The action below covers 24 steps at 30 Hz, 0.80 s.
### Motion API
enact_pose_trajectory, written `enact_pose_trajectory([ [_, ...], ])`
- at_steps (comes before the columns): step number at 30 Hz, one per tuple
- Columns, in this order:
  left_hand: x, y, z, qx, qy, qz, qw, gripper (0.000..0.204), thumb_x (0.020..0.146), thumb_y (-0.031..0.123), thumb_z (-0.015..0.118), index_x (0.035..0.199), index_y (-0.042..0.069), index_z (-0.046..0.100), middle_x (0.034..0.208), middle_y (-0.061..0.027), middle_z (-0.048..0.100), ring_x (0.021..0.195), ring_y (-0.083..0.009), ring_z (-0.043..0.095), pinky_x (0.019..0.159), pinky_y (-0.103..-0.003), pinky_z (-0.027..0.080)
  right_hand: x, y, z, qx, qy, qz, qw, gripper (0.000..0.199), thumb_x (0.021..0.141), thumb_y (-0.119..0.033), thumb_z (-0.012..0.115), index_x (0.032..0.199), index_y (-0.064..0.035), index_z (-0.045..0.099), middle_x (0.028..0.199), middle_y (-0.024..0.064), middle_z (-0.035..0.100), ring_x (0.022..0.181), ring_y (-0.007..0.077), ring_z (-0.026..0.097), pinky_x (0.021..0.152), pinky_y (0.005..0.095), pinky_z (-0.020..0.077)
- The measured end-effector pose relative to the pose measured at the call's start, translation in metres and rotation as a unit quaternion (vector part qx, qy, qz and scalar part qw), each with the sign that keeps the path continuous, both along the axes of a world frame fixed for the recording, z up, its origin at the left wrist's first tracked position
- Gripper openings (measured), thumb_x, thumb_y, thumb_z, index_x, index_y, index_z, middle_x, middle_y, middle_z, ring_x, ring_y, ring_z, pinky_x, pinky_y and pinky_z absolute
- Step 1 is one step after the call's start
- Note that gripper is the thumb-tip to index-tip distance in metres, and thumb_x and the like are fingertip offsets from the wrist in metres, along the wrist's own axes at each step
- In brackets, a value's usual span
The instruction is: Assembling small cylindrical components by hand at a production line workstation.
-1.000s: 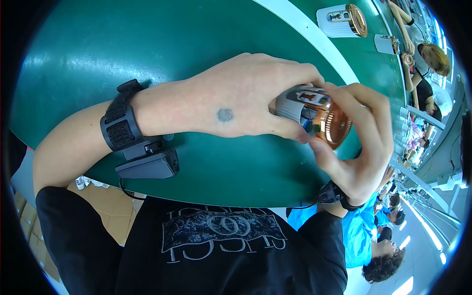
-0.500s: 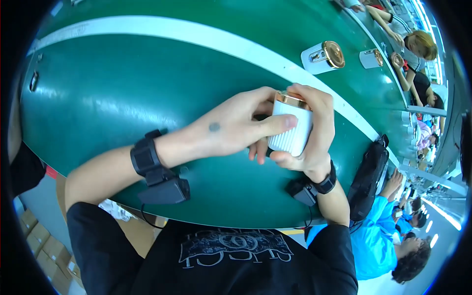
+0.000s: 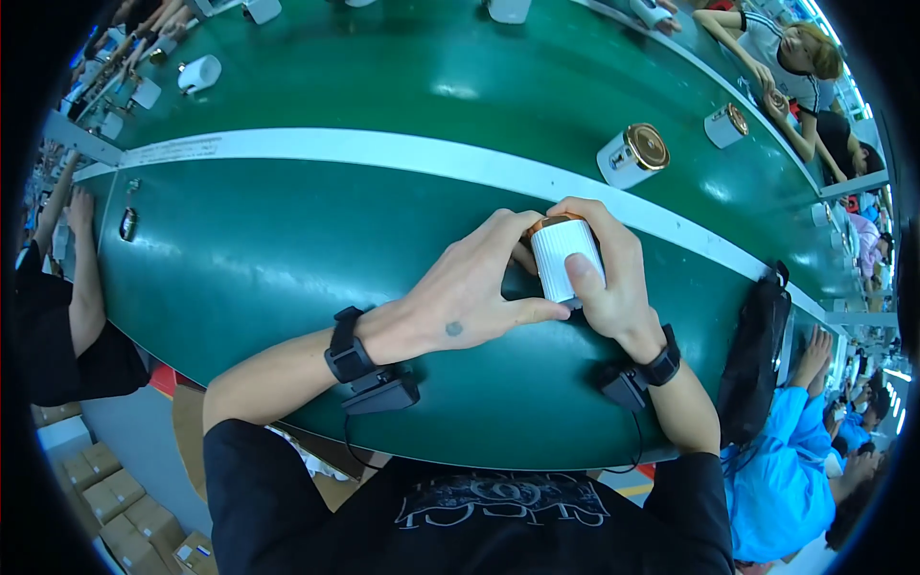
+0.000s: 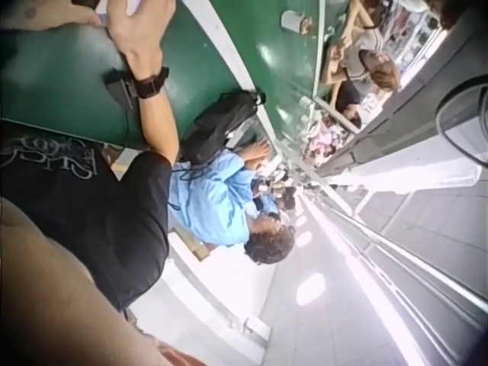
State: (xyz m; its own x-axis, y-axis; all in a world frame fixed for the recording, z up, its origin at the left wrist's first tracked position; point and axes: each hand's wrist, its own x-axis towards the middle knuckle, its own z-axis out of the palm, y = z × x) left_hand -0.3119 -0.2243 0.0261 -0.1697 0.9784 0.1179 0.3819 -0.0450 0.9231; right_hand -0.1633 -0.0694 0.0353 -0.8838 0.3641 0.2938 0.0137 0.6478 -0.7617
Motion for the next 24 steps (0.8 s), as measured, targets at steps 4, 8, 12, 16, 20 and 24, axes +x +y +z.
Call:
enact_pose_trajectory([
  [4, -0.022, 0.001, -0.004, 0.104, 0.099, 0.023, 0.989, 0.092, 0.072, 0.020, 0.092, 0.147, 0.002, 0.041, 0.134, -0.0179, 0.051, 0.117, -0.0302, 0.060, 0.091, -0.037, 0.053, -0.011, -0.006, 0.005, 0.082, 0.010, -0.007, 0.997, 0.058, 0.091, -0.040, 0.067, 0.133, -0.0017, 0.051, 0.124, 0.0153, 0.060, 0.110, 0.0260, 0.064, 0.087, 0.0376, 0.0534],
  [8, -0.036, 0.003, -0.003, 0.134, 0.124, 0.014, 0.983, 0.092, 0.075, 0.015, 0.089, 0.151, 0.004, 0.037, 0.142, -0.0189, 0.046, 0.124, -0.0302, 0.057, 0.090, -0.036, 0.054, -0.019, -0.003, 0.012, -0.051, -0.064, 0.011, 0.997, 0.063, 0.085, -0.012, 0.076, 0.138, -0.0030, 0.045, 0.137, 0.0179, 0.049, 0.126, 0.0308, 0.056, 0.096, 0.0420, 0.0523],
  [12, -0.055, 0.024, 0.004, 0.146, 0.134, 0.078, 0.977, 0.088, 0.081, 0.013, 0.084, 0.153, 0.005, 0.035, 0.143, -0.0193, 0.047, 0.124, -0.0300, 0.058, 0.089, -0.035, 0.054, -0.030, 0.023, -0.007, 0.079, 0.077, -0.093, 0.990, 0.069, 0.081, -0.001, 0.078, 0.141, -0.0054, 0.043, 0.142, 0.0199, 0.045, 0.132, 0.0351, 0.051, 0.101, 0.0418, 0.0514],
  [16, -0.098, 0.073, -0.014, 0.099, 0.047, 0.200, 0.974, 0.087, 0.082, 0.019, 0.082, 0.153, 0.005, 0.033, 0.139, -0.0202, 0.051, 0.115, -0.0312, 0.062, 0.091, -0.041, 0.054, -0.037, 0.037, -0.012, 0.218, 0.123, -0.179, 0.951, 0.066, 0.082, 0.000, 0.077, 0.139, -0.0069, 0.044, 0.144, 0.0202, 0.042, 0.131, 0.0384, 0.051, 0.099, 0.0400, 0.0530],
  [20, -0.140, 0.131, -0.020, 0.107, 0.214, 0.256, 0.937, 0.074, 0.091, 0.027, 0.073, 0.152, 0.008, 0.037, 0.133, -0.0233, 0.055, 0.113, -0.0351, 0.063, 0.090, -0.044, 0.054, -0.025, 0.011, -0.004, 0.250, 0.068, -0.218, 0.941, 0.060, 0.081, -0.001, 0.078, 0.133, -0.0069, 0.046, 0.143, 0.0222, 0.042, 0.123, 0.0382, 0.056, 0.093, 0.0406, 0.0556],
  [24, -0.158, 0.198, -0.016, 0.081, 0.378, 0.267, 0.883, 0.066, 0.094, 0.032, 0.068, 0.151, 0.014, 0.041, 0.133, -0.0216, 0.057, 0.112, -0.0367, 0.064, 0.087, -0.046, 0.054, -0.020, 0.015, -0.016, 0.268, 0.069, -0.238, 0.931, 0.049, 0.081, -0.002, 0.077, 0.122, -0.0065, 0.051, 0.126, 0.0203, 0.052, 0.101, 0.0365, 0.063, 0.077, 0.0421, 0.0558],
])
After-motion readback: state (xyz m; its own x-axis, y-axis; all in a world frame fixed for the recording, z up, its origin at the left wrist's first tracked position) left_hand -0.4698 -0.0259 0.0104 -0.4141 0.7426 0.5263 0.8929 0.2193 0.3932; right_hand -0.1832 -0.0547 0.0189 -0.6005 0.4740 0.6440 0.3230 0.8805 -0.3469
